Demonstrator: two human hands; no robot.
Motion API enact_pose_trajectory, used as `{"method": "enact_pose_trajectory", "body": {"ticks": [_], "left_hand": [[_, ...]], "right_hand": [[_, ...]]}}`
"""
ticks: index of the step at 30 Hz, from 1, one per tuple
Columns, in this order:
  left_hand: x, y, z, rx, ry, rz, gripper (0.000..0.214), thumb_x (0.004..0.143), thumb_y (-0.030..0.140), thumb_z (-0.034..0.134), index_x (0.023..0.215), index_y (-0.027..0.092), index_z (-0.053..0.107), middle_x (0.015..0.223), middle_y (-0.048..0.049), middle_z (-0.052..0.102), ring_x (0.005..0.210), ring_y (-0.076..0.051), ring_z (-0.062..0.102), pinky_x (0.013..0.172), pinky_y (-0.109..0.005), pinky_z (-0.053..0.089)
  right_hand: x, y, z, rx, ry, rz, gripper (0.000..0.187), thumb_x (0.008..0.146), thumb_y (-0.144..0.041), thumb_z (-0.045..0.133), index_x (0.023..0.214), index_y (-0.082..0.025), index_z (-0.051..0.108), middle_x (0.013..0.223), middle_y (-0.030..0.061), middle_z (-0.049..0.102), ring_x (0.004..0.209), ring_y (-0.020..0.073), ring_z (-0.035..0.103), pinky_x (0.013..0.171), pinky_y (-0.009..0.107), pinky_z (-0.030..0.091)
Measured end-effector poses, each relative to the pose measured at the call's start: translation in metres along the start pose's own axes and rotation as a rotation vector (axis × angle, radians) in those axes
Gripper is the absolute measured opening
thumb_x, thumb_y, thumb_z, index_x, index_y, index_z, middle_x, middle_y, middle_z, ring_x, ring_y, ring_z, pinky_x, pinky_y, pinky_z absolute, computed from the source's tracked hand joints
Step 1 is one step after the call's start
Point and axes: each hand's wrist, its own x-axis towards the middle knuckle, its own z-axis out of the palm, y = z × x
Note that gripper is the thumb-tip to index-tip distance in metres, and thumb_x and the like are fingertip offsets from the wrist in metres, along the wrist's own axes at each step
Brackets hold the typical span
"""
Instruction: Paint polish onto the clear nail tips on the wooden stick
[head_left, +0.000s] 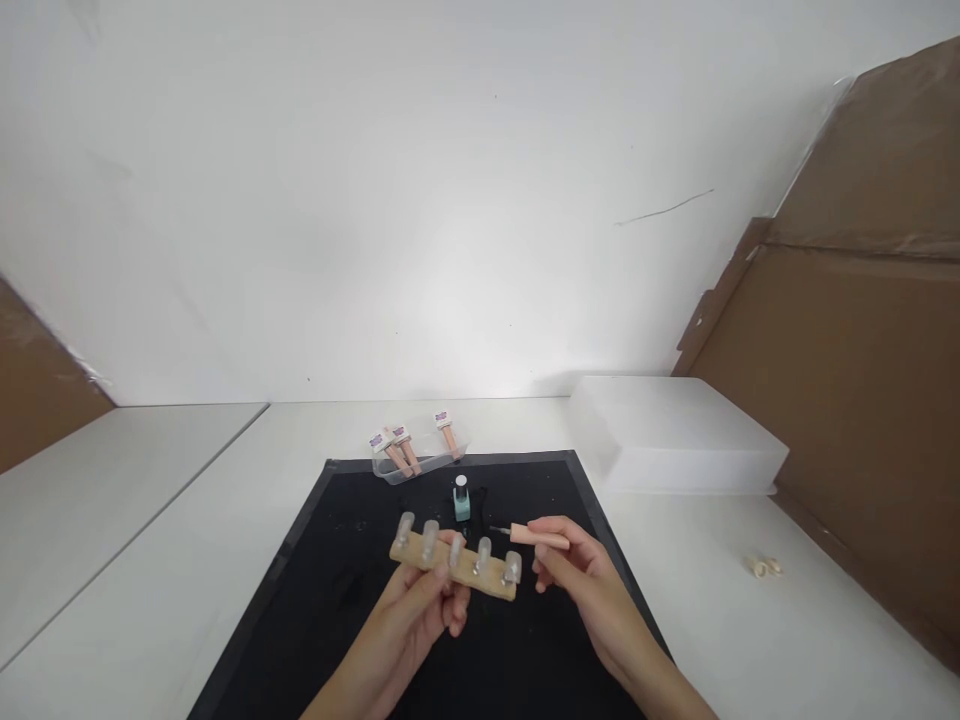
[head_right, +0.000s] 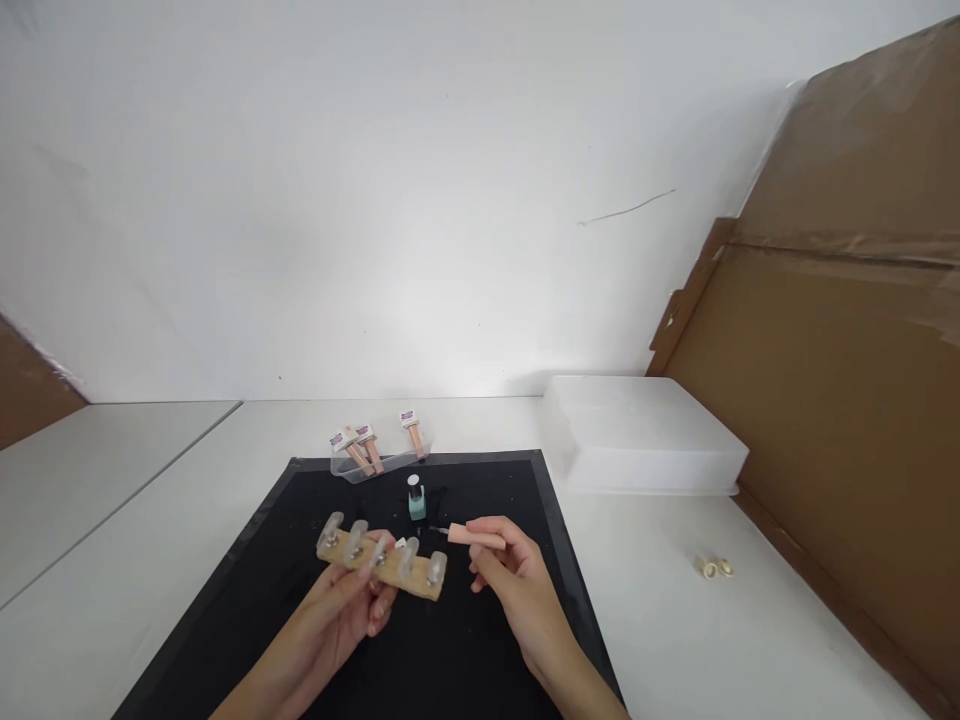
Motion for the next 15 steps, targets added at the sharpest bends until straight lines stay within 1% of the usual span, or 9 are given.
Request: {"method": "enact_pose_trajectory", "body": {"ticks": [2,3,6,9,12,15], "left_hand": [[0.001,0.005,-0.004,-0.078,0.016,0.001,0.032,0.069,0.038,0.07,0.094,0.02,0.063,0.062,0.0044,0.045,0.055,-0.007,0.045,0.053,-0.022,0.034],[0.001,0.007,-0.006,-0.115,0.019,-0.005,0.031,0.069,0.037,0.07,0.093,0.019,0.064,0.061,0.0046,0.045,0.054,-0.006,0.045,0.053,-0.021,0.035],[0.005,0.01,-0.008,-0.211,0.036,-0.034,0.029,0.065,0.032,0.073,0.089,0.015,0.066,0.058,0.0049,0.045,0.051,-0.004,0.042,0.049,-0.018,0.035],[0.008,0.011,-0.007,-0.273,0.056,-0.072,0.03,0.062,0.028,0.076,0.085,0.013,0.067,0.054,0.0056,0.044,0.046,-0.003,0.04,0.043,-0.015,0.033],[0.008,0.012,-0.005,-0.304,0.067,-0.097,0.024,0.067,0.025,0.071,0.086,0.012,0.066,0.053,0.0055,0.044,0.044,-0.002,0.04,0.042,-0.014,0.034],[0.008,0.013,-0.005,-0.315,0.077,-0.103,0.017,0.072,0.02,0.066,0.087,0.011,0.065,0.055,0.0043,0.047,0.044,-0.002,0.04,0.042,-0.014,0.035]], "right_hand": [[0.001,0.002,0.0,-0.205,0.042,-0.105,0.018,0.079,-0.036,0.062,0.087,-0.021,0.067,0.077,0.0022,0.063,0.062,0.0155,0.054,0.056,0.026,0.043],[0.001,0.004,0.0,-0.297,0.04,-0.159,0.017,0.081,-0.035,0.059,0.087,-0.021,0.067,0.079,0.003,0.065,0.064,0.0167,0.056,0.056,0.026,0.042],[0.001,0.008,0.001,-0.512,-0.022,-0.271,0.015,0.084,-0.026,0.054,0.087,-0.021,0.067,0.081,0.0039,0.067,0.066,0.018,0.058,0.053,0.025,0.04],[0.0,0.01,0.002,-0.65,-0.085,-0.307,0.019,0.082,-0.018,0.054,0.093,-0.021,0.068,0.078,0.0038,0.066,0.064,0.0178,0.058,0.052,0.025,0.04],[0.0,0.01,0.003,-0.749,-0.148,-0.305,0.022,0.078,-0.015,0.056,0.093,-0.022,0.07,0.074,0.0038,0.065,0.063,0.0183,0.057,0.053,0.026,0.041],[0.0,0.009,0.005,-0.783,-0.197,-0.316,0.023,0.076,-0.014,0.057,0.091,-0.023,0.072,0.07,0.0036,0.066,0.062,0.0187,0.057,0.054,0.027,0.042]]}}
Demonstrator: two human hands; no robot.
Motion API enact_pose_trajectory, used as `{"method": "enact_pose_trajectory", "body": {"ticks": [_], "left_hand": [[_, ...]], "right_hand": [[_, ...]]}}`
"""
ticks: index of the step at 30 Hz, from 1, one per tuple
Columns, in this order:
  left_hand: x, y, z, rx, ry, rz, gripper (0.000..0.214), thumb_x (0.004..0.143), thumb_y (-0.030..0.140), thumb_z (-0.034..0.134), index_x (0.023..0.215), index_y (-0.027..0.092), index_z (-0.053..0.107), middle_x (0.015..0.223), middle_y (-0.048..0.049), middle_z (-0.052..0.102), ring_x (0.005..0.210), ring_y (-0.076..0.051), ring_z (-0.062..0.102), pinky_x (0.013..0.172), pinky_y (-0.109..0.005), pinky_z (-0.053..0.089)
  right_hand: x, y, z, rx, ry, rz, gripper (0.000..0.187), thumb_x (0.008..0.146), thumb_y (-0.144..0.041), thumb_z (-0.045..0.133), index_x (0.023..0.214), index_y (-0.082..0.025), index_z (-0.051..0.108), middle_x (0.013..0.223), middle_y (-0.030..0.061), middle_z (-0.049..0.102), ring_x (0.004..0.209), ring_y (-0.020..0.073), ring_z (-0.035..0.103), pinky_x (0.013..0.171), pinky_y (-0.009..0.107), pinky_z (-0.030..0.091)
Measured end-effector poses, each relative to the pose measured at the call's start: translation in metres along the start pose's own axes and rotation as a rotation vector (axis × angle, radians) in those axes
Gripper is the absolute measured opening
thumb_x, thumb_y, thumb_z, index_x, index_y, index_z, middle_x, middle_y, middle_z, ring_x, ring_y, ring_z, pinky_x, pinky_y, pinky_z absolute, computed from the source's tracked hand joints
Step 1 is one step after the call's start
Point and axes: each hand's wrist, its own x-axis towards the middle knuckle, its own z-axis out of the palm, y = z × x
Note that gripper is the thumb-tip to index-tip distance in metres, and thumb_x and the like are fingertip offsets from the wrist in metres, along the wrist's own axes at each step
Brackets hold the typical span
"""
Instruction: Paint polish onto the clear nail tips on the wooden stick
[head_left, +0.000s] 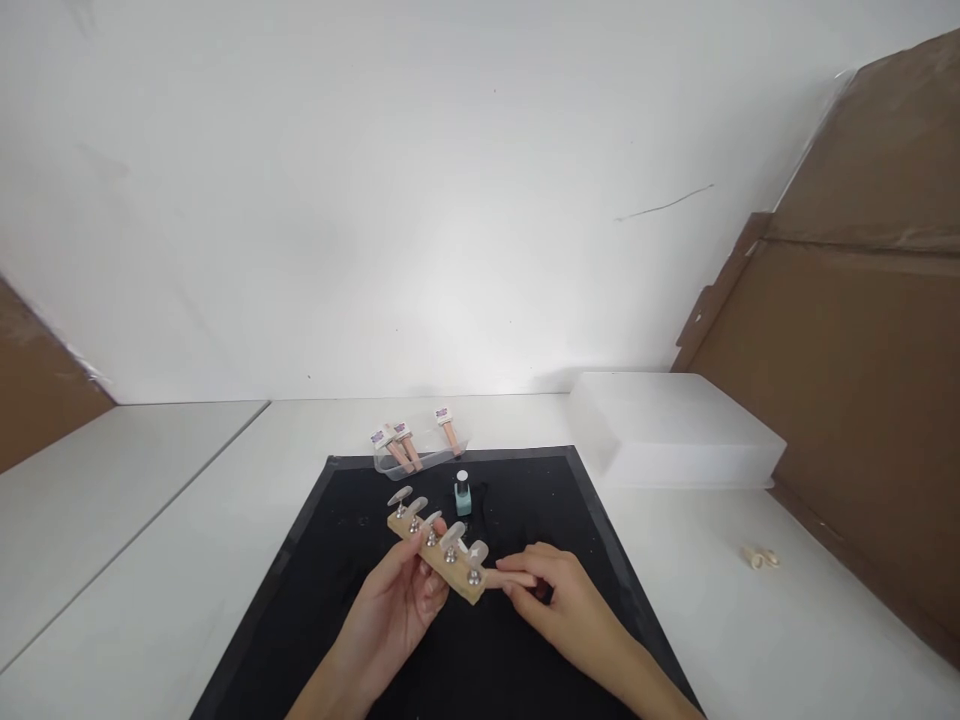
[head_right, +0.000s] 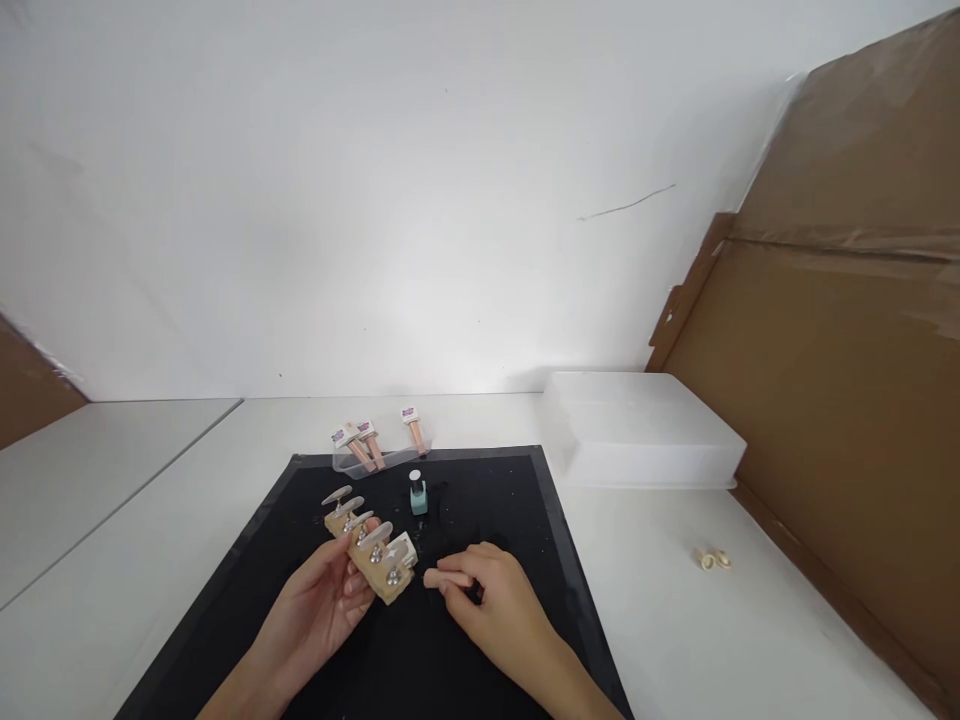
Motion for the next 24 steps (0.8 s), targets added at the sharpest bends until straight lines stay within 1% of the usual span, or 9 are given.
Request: {"method": "enact_pose_trajectory", "body": {"ticks": [3,7,10,17,24], "left_hand": [[-0.001,0.001,0.002,-0.012,0.001,0.003,0.016,0.073,0.019,0.065,0.085,0.01,0.065,0.055,0.0035,0.049,0.044,-0.003,0.041,0.043,-0.014,0.037],[-0.001,0.002,0.007,-0.013,-0.007,0.011,0.014,0.073,0.018,0.064,0.085,0.01,0.066,0.056,0.003,0.051,0.044,-0.003,0.042,0.044,-0.014,0.038],[-0.002,0.002,0.009,-0.004,-0.013,-0.001,0.013,0.072,0.017,0.064,0.082,0.01,0.067,0.05,0.004,0.048,0.043,-0.003,0.041,0.042,-0.013,0.037],[-0.005,0.0,0.009,-0.004,-0.035,-0.007,0.018,0.068,0.019,0.069,0.083,0.009,0.069,0.052,0.0032,0.05,0.044,-0.003,0.043,0.042,-0.014,0.036],[-0.006,0.001,0.011,0.0,-0.036,-0.009,0.017,0.066,0.018,0.071,0.081,0.009,0.069,0.053,0.0029,0.051,0.044,-0.003,0.043,0.041,-0.013,0.034]], "right_hand": [[0.001,-0.003,0.0,-0.01,-0.02,-0.023,0.022,0.077,-0.014,0.058,0.09,-0.024,0.073,0.07,0.0033,0.067,0.063,0.0189,0.056,0.055,0.027,0.042],[0.001,-0.006,0.0,-0.062,-0.072,-0.007,0.021,0.079,-0.016,0.056,0.089,-0.022,0.074,0.069,0.0032,0.068,0.064,0.0181,0.055,0.058,0.026,0.041],[0.002,-0.007,-0.001,-0.097,-0.094,0.019,0.023,0.08,-0.016,0.055,0.094,-0.02,0.073,0.071,0.0037,0.069,0.067,0.018,0.055,0.062,0.026,0.042],[0.0,-0.007,0.001,-0.126,-0.089,0.045,0.022,0.08,-0.016,0.053,0.091,-0.018,0.073,0.071,0.0045,0.069,0.066,0.0185,0.056,0.063,0.026,0.042],[0.001,-0.007,0.002,-0.136,-0.068,0.066,0.024,0.078,-0.015,0.054,0.093,-0.016,0.073,0.07,0.0061,0.069,0.066,0.0189,0.057,0.061,0.026,0.042]]}}
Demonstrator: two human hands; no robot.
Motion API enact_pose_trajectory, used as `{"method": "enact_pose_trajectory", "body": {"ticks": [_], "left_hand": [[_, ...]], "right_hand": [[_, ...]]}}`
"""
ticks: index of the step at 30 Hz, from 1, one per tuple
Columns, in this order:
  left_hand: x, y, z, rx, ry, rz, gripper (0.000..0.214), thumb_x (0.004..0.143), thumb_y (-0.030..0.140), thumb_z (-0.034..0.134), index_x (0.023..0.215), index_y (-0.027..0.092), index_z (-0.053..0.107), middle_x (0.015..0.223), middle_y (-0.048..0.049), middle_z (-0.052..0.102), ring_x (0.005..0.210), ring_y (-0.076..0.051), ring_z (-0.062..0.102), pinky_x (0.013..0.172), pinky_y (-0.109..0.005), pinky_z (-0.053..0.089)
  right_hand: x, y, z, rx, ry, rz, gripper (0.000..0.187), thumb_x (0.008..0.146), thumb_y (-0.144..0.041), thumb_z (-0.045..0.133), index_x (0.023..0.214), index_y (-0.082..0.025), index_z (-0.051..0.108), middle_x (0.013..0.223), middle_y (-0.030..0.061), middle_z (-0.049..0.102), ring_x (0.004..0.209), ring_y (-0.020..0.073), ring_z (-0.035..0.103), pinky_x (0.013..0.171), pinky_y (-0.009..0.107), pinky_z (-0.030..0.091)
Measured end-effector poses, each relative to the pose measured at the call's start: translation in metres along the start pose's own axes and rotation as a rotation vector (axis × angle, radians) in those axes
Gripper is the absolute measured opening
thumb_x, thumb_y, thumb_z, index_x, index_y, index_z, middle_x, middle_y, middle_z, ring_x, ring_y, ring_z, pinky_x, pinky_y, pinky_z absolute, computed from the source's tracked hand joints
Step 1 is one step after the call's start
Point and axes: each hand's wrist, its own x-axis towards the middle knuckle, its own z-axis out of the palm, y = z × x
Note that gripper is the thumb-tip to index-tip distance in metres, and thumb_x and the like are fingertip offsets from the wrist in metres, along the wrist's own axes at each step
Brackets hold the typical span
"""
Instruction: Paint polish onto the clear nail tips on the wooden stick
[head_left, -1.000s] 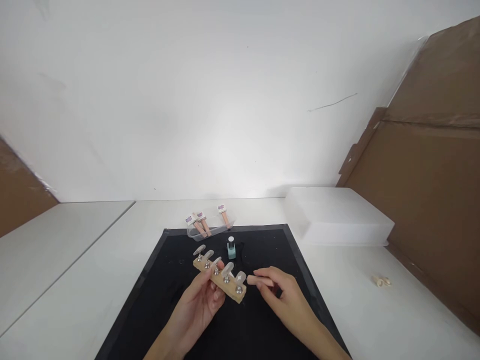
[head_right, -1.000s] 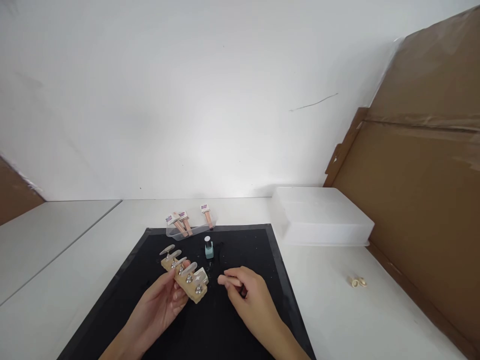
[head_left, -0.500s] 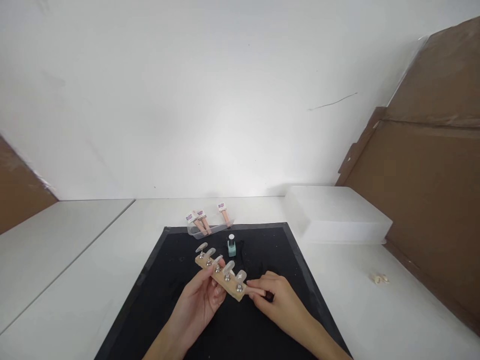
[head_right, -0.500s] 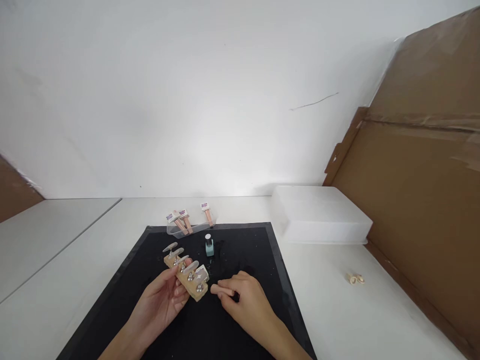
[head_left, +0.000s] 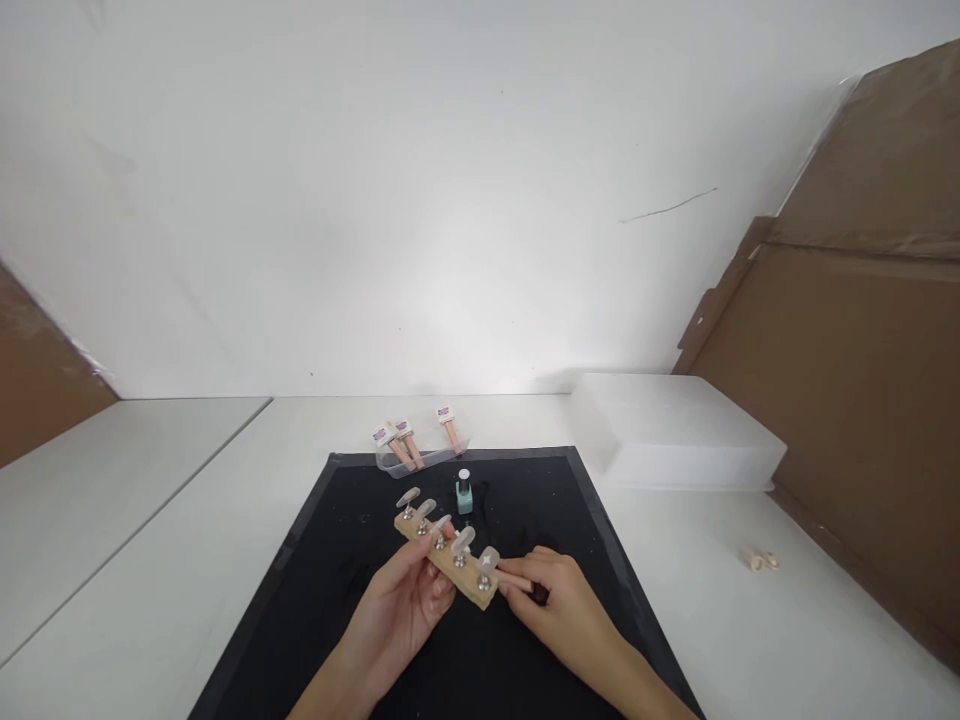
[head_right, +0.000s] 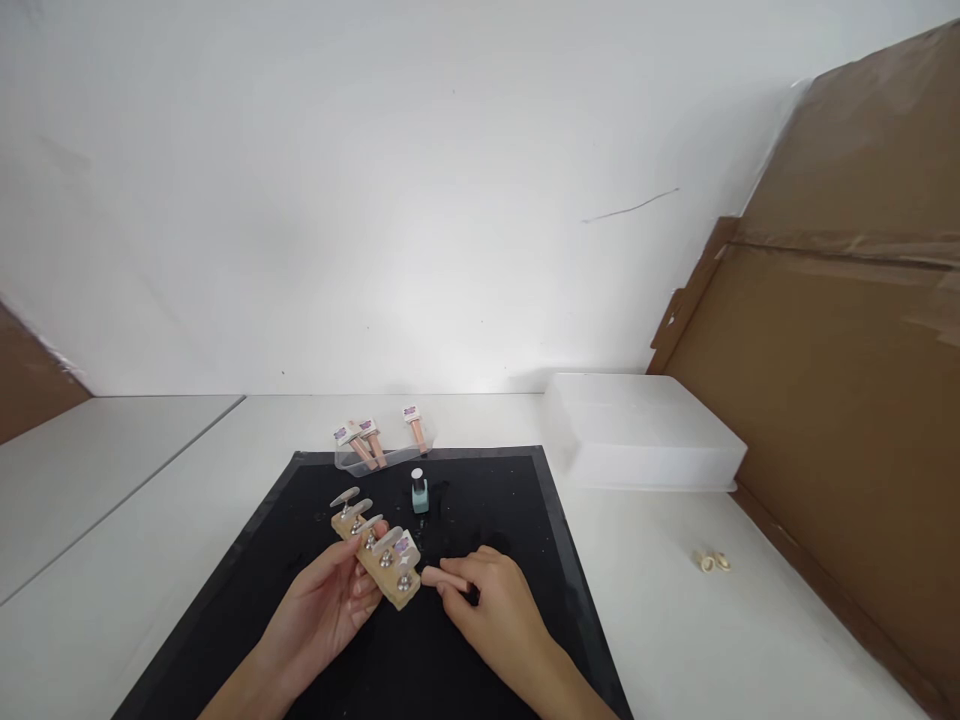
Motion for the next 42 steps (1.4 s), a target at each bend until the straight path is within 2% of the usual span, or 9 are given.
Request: {"method": "enact_pose_trajectory", "body": {"ticks": [7,14,18,26,32,42], "left_hand": [[0.002,0.0,-0.001,-0.008,0.006,-0.004,0.018,0.065,0.019,0.072,0.08,0.009,0.069,0.051,0.0034,0.049,0.044,-0.003,0.042,0.041,-0.014,0.034],[0.002,0.0,0.0,0.002,0.012,-0.009,0.023,0.059,0.022,0.077,0.078,0.01,0.07,0.052,0.0037,0.05,0.043,-0.002,0.041,0.041,-0.014,0.034],[0.002,-0.001,0.001,0.016,0.018,-0.005,0.024,0.057,0.022,0.078,0.076,0.01,0.07,0.052,0.0038,0.05,0.043,-0.002,0.041,0.041,-0.014,0.033],[0.001,0.0,0.001,0.024,0.01,-0.018,0.024,0.058,0.024,0.078,0.077,0.011,0.069,0.052,0.0044,0.048,0.044,-0.002,0.04,0.042,-0.014,0.033],[-0.001,0.0,0.003,0.022,0.014,-0.004,0.016,0.064,0.021,0.073,0.075,0.012,0.068,0.054,0.0039,0.048,0.043,-0.002,0.04,0.042,-0.014,0.032],[0.0,0.0,0.003,0.006,0.026,0.006,0.022,0.06,0.021,0.076,0.077,0.009,0.069,0.052,0.0044,0.047,0.043,-0.001,0.039,0.04,-0.013,0.031]], "right_hand": [[-0.002,0.003,0.006,-0.047,0.01,-0.03,0.023,0.079,-0.017,0.054,0.093,-0.016,0.073,0.069,0.0058,0.069,0.066,0.0193,0.057,0.061,0.026,0.042],[-0.001,0.002,0.01,-0.08,0.012,-0.05,0.021,0.082,-0.016,0.052,0.079,-0.019,0.072,0.068,0.0036,0.068,0.064,0.018,0.056,0.059,0.024,0.04],[-0.002,0.001,0.011,-0.083,0.007,-0.05,0.021,0.082,-0.016,0.052,0.079,-0.02,0.072,0.069,0.0036,0.068,0.064,0.0181,0.057,0.059,0.024,0.04],[0.0,0.005,0.009,0.013,-0.017,-0.015,0.023,0.083,-0.017,0.052,0.095,-0.02,0.071,0.081,0.005,0.071,0.074,0.0204,0.062,0.067,0.026,0.044],[-0.001,0.005,0.008,0.097,-0.029,-0.004,0.023,0.084,-0.018,0.051,0.095,-0.02,0.071,0.085,0.0049,0.072,0.076,0.0206,0.063,0.067,0.026,0.045],[0.001,0.006,0.007,0.193,-0.013,0.029,0.023,0.083,-0.017,0.05,0.089,-0.018,0.072,0.081,0.0045,0.072,0.07,0.0198,0.063,0.063,0.025,0.044]]}}
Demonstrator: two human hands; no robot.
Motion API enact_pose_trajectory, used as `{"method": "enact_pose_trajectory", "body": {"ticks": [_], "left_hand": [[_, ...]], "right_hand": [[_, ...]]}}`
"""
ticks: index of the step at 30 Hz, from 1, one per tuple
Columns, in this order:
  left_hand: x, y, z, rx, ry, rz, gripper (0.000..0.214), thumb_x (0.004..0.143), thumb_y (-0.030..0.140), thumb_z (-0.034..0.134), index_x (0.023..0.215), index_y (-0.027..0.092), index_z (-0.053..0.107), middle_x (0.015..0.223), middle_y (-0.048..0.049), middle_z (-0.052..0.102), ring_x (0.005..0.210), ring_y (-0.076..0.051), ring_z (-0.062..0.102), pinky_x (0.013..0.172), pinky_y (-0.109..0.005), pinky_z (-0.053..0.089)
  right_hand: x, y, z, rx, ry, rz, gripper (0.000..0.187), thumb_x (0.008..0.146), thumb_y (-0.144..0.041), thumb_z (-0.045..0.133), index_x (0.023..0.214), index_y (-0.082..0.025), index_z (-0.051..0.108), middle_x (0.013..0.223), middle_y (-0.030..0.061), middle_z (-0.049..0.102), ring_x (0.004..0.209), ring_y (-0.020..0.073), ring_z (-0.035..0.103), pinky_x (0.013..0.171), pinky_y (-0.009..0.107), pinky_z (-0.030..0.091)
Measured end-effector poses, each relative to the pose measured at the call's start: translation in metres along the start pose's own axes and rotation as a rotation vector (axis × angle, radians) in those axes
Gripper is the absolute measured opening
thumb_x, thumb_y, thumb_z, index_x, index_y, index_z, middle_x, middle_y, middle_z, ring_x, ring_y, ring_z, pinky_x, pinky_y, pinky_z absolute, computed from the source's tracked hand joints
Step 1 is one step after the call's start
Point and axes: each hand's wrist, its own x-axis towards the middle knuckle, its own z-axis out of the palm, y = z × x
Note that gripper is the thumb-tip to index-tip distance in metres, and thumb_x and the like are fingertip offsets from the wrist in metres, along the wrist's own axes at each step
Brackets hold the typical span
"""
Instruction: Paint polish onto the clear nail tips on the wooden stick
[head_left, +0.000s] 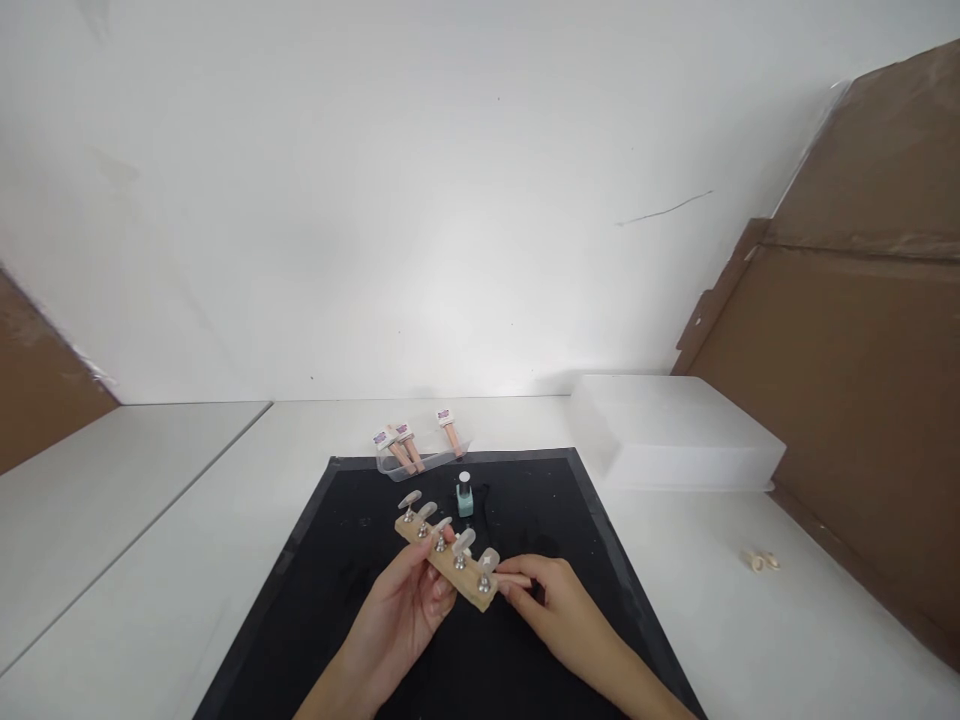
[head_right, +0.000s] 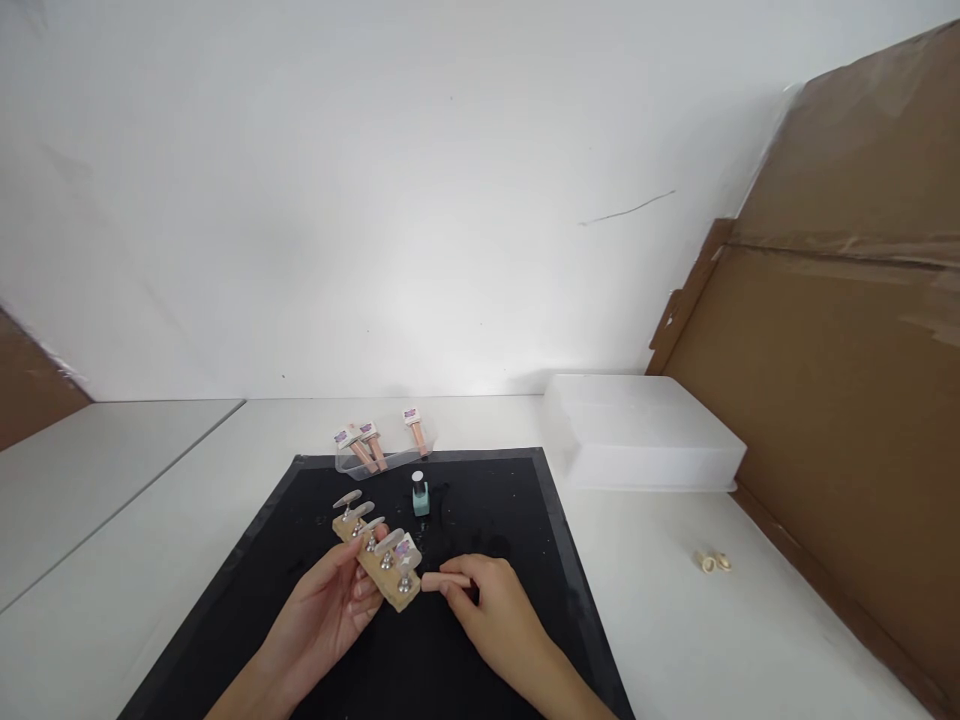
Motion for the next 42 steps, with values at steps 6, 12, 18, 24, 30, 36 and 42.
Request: {"method": "enact_pose_trajectory", "body": {"ticks": [6,12,18,24,30,36,42], "left_hand": [[-0.001,0.0,0.0,0.007,-0.007,-0.009,0.015,0.067,0.021,0.071,0.078,0.01,0.068,0.053,0.0045,0.046,0.043,-0.001,0.039,0.041,-0.013,0.032],[-0.001,0.0,-0.001,0.003,0.008,-0.008,0.011,0.071,0.019,0.067,0.078,0.011,0.067,0.054,0.0043,0.046,0.043,-0.001,0.04,0.04,-0.013,0.032],[-0.001,0.0,0.0,0.002,0.021,-0.009,0.009,0.072,0.018,0.066,0.077,0.011,0.067,0.052,0.0046,0.045,0.042,-0.002,0.04,0.039,-0.013,0.031],[0.0,-0.002,-0.002,-0.004,0.011,-0.018,0.014,0.068,0.019,0.069,0.078,0.01,0.068,0.052,0.0046,0.047,0.042,-0.002,0.04,0.04,-0.013,0.032],[0.002,-0.004,-0.005,-0.003,-0.015,-0.015,0.014,0.07,0.02,0.069,0.079,0.01,0.068,0.053,0.004,0.048,0.043,-0.002,0.04,0.04,-0.013,0.032],[0.003,-0.003,-0.004,0.004,-0.023,-0.017,0.011,0.072,0.021,0.067,0.079,0.012,0.066,0.053,0.0045,0.046,0.043,-0.002,0.041,0.041,-0.013,0.031],[0.002,-0.003,-0.002,0.016,-0.009,-0.018,0.011,0.071,0.02,0.068,0.078,0.012,0.067,0.053,0.0045,0.047,0.043,-0.002,0.041,0.04,-0.013,0.031]], "right_hand": [[0.0,-0.001,-0.001,-0.01,-0.001,0.021,0.023,0.083,-0.017,0.048,0.084,-0.017,0.071,0.073,0.002,0.07,0.064,0.0172,0.06,0.057,0.023,0.041],[0.0,0.003,0.0,0.001,0.015,0.083,0.024,0.081,-0.015,0.048,0.08,-0.015,0.071,0.064,0.0016,0.067,0.058,0.0158,0.058,0.052,0.022,0.038],[0.0,0.003,0.001,0.036,0.016,0.103,0.024,0.083,-0.021,0.048,0.08,-0.015,0.071,0.061,0.0024,0.068,0.058,0.0168,0.06,0.052,0.022,0.04],[-0.002,0.002,0.002,0.026,0.007,0.1,0.025,0.086,-0.026,0.048,0.082,-0.015,0.07,0.06,0.0028,0.068,0.056,0.0166,0.06,0.051,0.022,0.039],[-0.002,0.005,0.004,0.011,-0.003,0.082,0.026,0.087,-0.029,0.047,0.084,-0.016,0.069,0.062,0.0032,0.069,0.056,0.0167,0.061,0.052,0.023,0.04],[-0.001,0.008,0.005,0.027,-0.007,0.064,0.026,0.088,-0.028,0.046,0.086,-0.016,0.069,0.063,0.0027,0.068,0.06,0.0172,0.063,0.055,0.023,0.042],[-0.001,0.01,0.004,0.057,-0.027,0.06,0.025,0.089,-0.027,0.046,0.087,-0.016,0.068,0.064,0.0022,0.067,0.062,0.0169,0.062,0.058,0.023,0.043]]}}
